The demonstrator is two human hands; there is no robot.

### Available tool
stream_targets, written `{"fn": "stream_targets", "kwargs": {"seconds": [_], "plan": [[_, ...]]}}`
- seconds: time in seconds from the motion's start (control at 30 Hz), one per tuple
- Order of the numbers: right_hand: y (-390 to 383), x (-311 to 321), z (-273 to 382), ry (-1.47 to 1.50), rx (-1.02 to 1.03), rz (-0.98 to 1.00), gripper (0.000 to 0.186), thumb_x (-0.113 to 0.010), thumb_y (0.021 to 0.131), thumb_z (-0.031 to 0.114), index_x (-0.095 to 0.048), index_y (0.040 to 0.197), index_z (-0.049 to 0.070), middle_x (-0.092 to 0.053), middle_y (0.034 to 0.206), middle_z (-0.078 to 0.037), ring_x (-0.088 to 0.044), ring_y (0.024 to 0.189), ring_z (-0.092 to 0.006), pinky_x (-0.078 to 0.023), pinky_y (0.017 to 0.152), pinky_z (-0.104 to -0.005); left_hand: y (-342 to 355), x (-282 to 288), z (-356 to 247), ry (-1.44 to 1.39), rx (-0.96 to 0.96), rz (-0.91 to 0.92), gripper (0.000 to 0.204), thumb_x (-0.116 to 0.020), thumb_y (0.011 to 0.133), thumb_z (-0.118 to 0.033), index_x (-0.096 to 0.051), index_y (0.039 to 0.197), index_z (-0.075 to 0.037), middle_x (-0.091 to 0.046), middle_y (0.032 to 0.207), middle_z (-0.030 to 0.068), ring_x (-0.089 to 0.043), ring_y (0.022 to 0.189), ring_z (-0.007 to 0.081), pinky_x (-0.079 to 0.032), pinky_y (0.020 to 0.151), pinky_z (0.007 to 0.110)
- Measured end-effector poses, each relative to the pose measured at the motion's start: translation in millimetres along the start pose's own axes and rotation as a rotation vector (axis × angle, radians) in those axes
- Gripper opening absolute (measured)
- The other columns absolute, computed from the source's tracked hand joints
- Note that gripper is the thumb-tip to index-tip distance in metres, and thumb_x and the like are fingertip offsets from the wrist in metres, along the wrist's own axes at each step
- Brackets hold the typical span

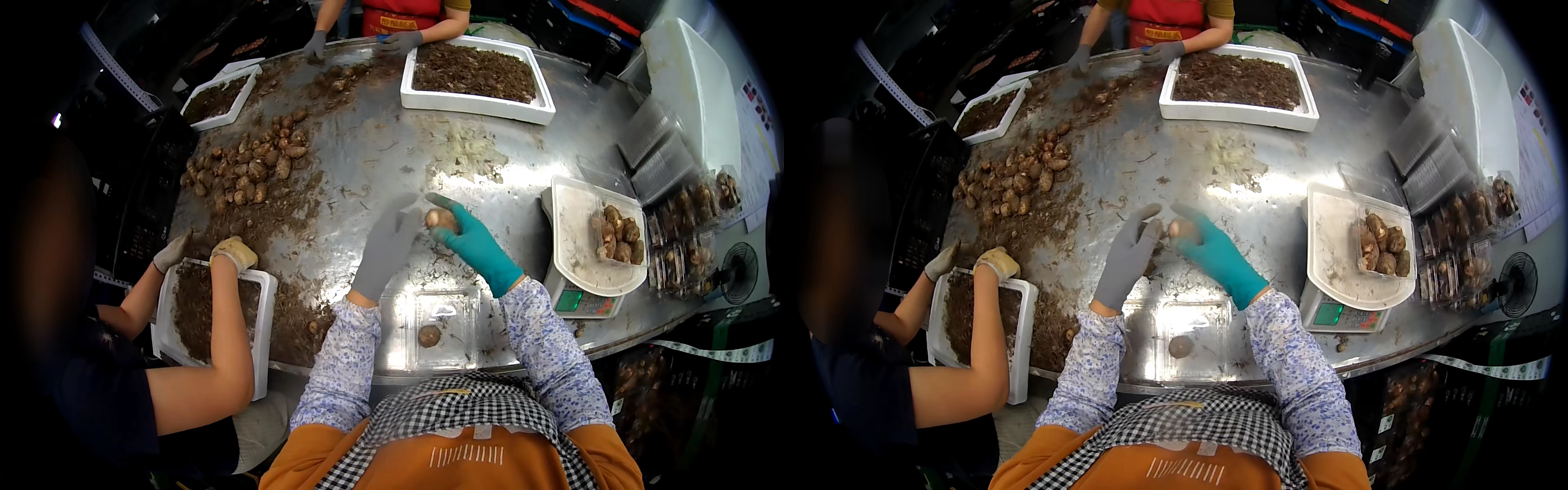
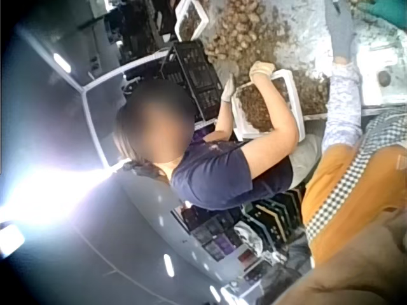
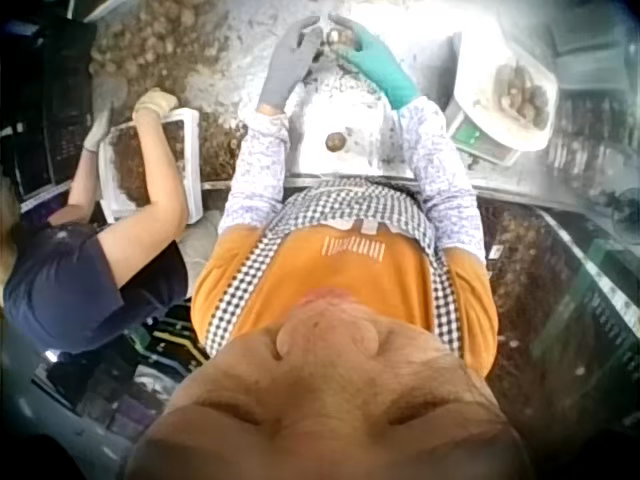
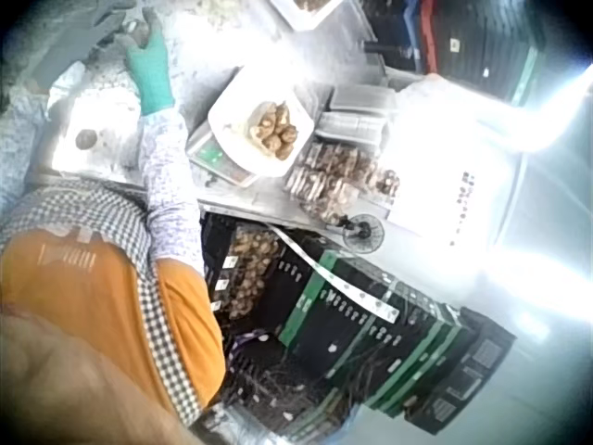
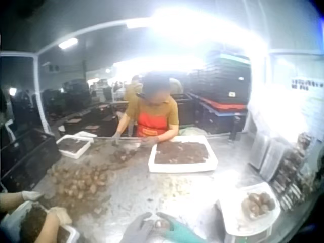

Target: The person sorts potatoes from a large white sack onto a metal table, then picks them up one by one to clean off dirt and debris. The cleaned potatoes are placed into a clear plastic container on a digital scale. The person works alongside other workers who are also sorting potatoes.

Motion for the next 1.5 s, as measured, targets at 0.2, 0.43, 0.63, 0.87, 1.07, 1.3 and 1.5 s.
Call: {"fn": "stream_targets", "kwargs": {"seconds": [0.2,0.43,0.63,0.87,1.07,1.3,1.5], "plan": [[0.0,-3.8,17.9,-0.216,-0.057,0.047,0.07,-0.073,0.08,0.015,-0.039,0.141,0.009,-0.063,0.101,-0.007,-0.06,0.088,-0.0175,-0.049,0.078,-0.0309,-5.8,-13.5,0.3,-0.386,0.157,0.144,0.036,-0.053,0.096,-0.031,-0.053,0.116,-0.001,-0.061,0.092,0.0057,-0.057,0.072,0.0099,-0.049,0.061,0.023],[0.1,-2.8,-3.0,-0.353,-0.159,-0.101,0.035,-0.064,0.088,0.034,-0.062,0.098,0.001,-0.065,0.088,-0.011,-0.062,0.079,-0.0183,-0.05,0.073,-0.0313,-15.5,-28.6,15.2,-0.678,0.125,-0.057,0.029,-0.044,0.101,-0.027,-0.053,0.112,-0.001,-0.059,0.1,0.0087,-0.057,0.08,0.0125,-0.05,0.071,0.027],[-6.5,-24.0,13.4,-0.358,0.048,-0.111,0.031,-0.056,0.094,0.032,-0.058,0.095,0.001,-0.061,0.081,-0.009,-0.057,0.075,-0.0136,-0.047,0.067,-0.0295,-22.8,-24.0,21.3,-0.891,0.086,-0.046,0.037,-0.054,0.095,-0.037,-0.055,0.115,-0.006,-0.058,0.089,0.0021,-0.054,0.072,0.0094,-0.044,0.059,0.023],[9.0,19.1,-34.4,-0.452,0.066,-0.295,0.021,-0.061,0.089,0.022,-0.061,0.1,0.004,-0.062,0.087,-0.014,-0.06,0.075,-0.0228,-0.048,0.07,-0.0363,-17.6,-32.3,52.4,-1.541,0.275,0.091,0.041,-0.048,0.097,-0.04,-0.053,0.112,-0.002,-0.056,0.087,0.0059,-0.05,0.066,0.0136,-0.045,0.057,0.026],[-2.4,-12.7,18.2,-0.701,0.202,-0.068,0.016,-0.062,0.087,0.021,-0.067,0.089,0.006,-0.065,0.078,-0.01,-0.061,0.073,-0.0258,-0.049,0.069,-0.0369,-27.9,-35.3,34.4,-1.142,0.23,-0.07,0.038,-0.055,0.095,-0.035,-0.053,0.117,-0.005,-0.056,0.088,0.0001,-0.049,0.074,0.0114,-0.046,0.07,0.023],[4.8,1.8,-13.7,-0.691,0.279,-0.114,0.014,-0.06,0.087,0.016,-0.067,0.088,0.004,-0.065,0.08,-0.012,-0.063,0.069,-0.0245,-0.049,0.068,-0.0357,-20.5,-42.5,58.3,-1.624,0.292,0.18,0.039,-0.049,0.097,-0.04,-0.053,0.114,-0.004,-0.054,0.088,0.0043,-0.052,0.069,0.0131,-0.046,0.058,0.025],[-3.1,5.8,10.5,-0.236,0.192,-0.157,0.034,-0.065,0.086,0.015,-0.056,0.117,0.006,-0.058,0.105,-0.005,-0.059,0.078,-0.0169,-0.053,0.072,-0.03,-26.6,-47.2,43.0,-1.603,0.412,0.104,0.046,-0.05,0.095,-0.044,-0.052,0.117,-0.003,-0.05,0.085,0.0036,-0.048,0.071,0.0135,-0.045,0.063,0.026]]}}
Point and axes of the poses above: each hand's wrist, its own y-axis towards the middle knuckle, its own x-axis out of the back of the hand, z = x × y, the point moved 5 cm from there along y, towards the middle knuckle
